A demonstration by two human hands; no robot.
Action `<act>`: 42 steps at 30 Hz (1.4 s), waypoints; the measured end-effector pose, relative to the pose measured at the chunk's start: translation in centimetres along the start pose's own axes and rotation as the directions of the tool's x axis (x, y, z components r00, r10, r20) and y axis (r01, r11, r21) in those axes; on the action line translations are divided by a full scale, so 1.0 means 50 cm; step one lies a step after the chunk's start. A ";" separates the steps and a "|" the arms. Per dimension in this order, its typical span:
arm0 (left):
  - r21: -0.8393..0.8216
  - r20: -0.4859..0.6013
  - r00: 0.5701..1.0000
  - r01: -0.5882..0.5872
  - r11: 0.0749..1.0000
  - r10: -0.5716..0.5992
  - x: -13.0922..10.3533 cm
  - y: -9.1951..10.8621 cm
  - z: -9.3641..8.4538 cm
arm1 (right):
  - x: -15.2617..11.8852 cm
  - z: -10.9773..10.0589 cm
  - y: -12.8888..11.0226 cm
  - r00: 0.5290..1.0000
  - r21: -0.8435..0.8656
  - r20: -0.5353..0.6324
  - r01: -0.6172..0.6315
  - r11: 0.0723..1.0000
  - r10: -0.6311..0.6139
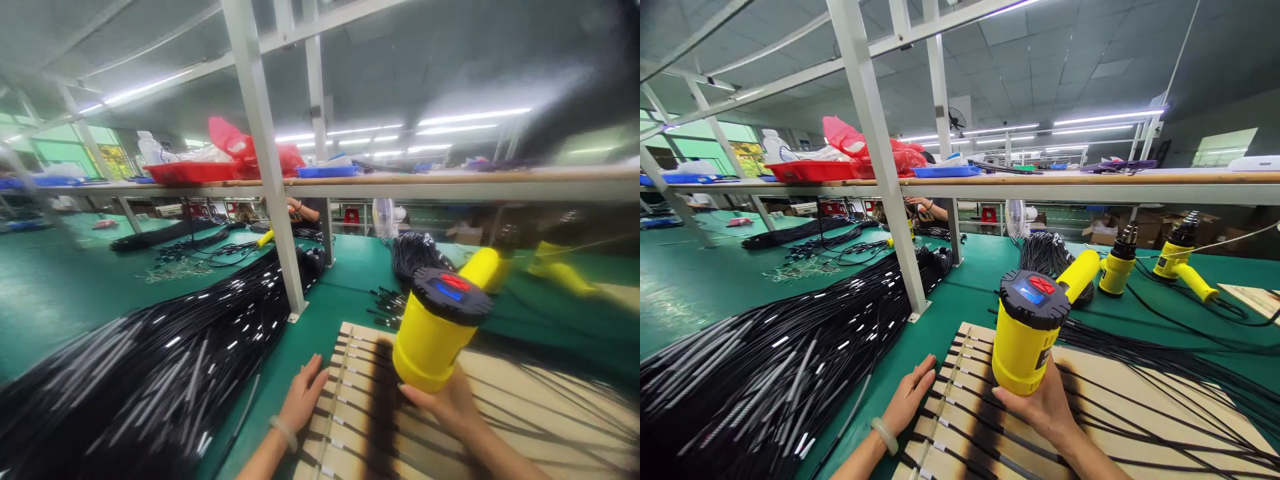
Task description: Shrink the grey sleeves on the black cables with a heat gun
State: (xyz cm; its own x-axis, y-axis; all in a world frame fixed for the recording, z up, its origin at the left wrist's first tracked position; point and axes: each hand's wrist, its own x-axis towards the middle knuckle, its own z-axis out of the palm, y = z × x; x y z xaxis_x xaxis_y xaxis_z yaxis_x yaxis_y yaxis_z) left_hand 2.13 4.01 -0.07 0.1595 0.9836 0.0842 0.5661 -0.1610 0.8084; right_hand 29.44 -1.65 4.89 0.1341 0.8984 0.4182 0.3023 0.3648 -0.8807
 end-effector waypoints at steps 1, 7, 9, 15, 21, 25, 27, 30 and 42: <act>-0.004 -0.001 1.000 0.009 1.000 -0.009 -0.006 -0.001 -0.004 | -0.001 0.001 -0.001 1.000 0.008 -0.014 0.001 1.000 -0.001; -0.033 0.084 0.994 -0.062 0.998 0.065 -0.040 0.004 -0.009 | -0.005 0.013 -0.005 0.999 -0.023 -0.017 -0.033 0.999 0.032; -0.026 0.099 0.991 -0.085 0.996 0.087 -0.043 0.005 -0.006 | -0.006 0.017 0.000 0.999 -0.019 -0.007 -0.035 0.999 0.034; 0.018 0.119 0.989 -0.089 0.996 0.087 -0.043 -0.004 -0.003 | -0.003 0.025 0.006 0.999 0.039 0.036 -0.032 0.999 0.031; 0.031 0.122 0.991 -0.066 0.997 0.061 -0.046 -0.001 -0.003 | -0.002 0.031 -0.001 1.000 0.002 0.029 -0.011 1.000 0.011; 0.032 0.128 0.990 -0.067 0.997 0.062 -0.047 0.002 -0.003 | -0.002 0.034 0.004 1.000 -0.010 0.023 -0.005 1.000 0.006; 0.038 0.136 0.989 -0.068 0.997 0.062 -0.047 0.004 -0.003 | -0.001 0.036 0.006 1.000 -0.023 0.016 0.008 1.000 -0.007; 0.040 0.142 0.988 -0.068 0.997 0.061 -0.046 0.008 -0.002 | 0.000 0.039 0.007 1.000 -0.030 0.015 0.015 0.999 -0.015; 0.027 0.135 0.989 -0.065 0.998 0.060 -0.050 0.015 -0.003 | 0.007 0.049 -0.005 0.999 0.049 0.038 -0.014 0.999 0.012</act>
State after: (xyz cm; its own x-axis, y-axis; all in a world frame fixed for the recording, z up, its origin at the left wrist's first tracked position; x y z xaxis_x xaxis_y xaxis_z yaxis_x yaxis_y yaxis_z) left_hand 2.03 1.45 0.41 0.3010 0.9521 0.0536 0.5759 -0.2263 0.7856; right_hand 27.08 -0.84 4.69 0.1020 0.9115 0.3985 0.2536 0.3636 -0.8964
